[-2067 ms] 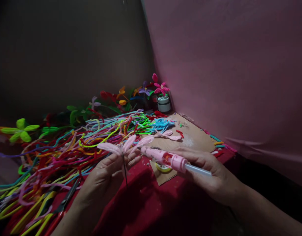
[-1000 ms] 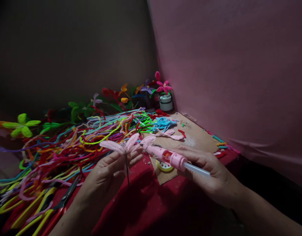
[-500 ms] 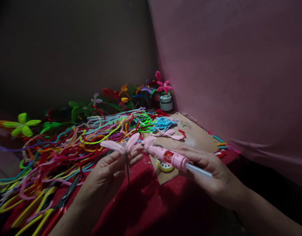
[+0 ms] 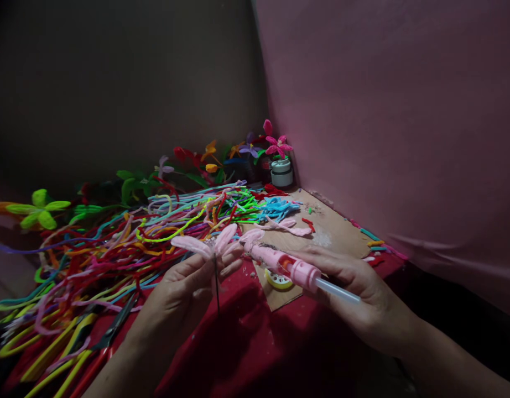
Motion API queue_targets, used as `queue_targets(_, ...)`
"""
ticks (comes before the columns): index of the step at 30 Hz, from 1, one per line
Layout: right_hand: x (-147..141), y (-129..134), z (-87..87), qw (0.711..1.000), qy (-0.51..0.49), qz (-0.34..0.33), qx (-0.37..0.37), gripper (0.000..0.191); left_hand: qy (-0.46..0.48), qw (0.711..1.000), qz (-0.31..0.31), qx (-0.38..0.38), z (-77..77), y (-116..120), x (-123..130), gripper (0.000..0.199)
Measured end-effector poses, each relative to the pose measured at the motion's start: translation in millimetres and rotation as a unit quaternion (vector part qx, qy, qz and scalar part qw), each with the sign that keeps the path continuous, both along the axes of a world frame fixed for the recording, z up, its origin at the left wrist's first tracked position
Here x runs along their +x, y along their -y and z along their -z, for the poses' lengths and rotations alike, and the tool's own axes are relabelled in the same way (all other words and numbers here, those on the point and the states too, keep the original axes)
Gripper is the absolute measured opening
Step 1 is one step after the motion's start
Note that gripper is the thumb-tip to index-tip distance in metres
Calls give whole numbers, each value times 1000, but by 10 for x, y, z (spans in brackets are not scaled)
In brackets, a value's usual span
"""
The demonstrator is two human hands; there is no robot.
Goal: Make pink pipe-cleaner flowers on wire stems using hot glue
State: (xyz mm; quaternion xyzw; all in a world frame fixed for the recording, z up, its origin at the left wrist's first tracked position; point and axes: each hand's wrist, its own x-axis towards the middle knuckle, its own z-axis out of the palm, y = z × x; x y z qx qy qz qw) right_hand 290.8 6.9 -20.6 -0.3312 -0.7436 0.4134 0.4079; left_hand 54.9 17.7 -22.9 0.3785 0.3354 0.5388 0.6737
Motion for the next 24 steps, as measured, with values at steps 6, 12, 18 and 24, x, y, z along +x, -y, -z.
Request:
queue_targets(6,17,-3,19,1000,5,-3,-5,39,-6,1000,-14,-8,-9,-2,16,9)
queue_targets(12,6,-11,4,1000,10,-5,10,39,-2,1000,-19,-6,4,-7,8,12)
queue_targets(18,104,-8,80,999,19,7,47,39,45,999,-9,11,34,-19,-9,11)
queue_targets(24,309,-52,225,985,10,113,132,41,78,996,-36,0,12,-63,-22,22)
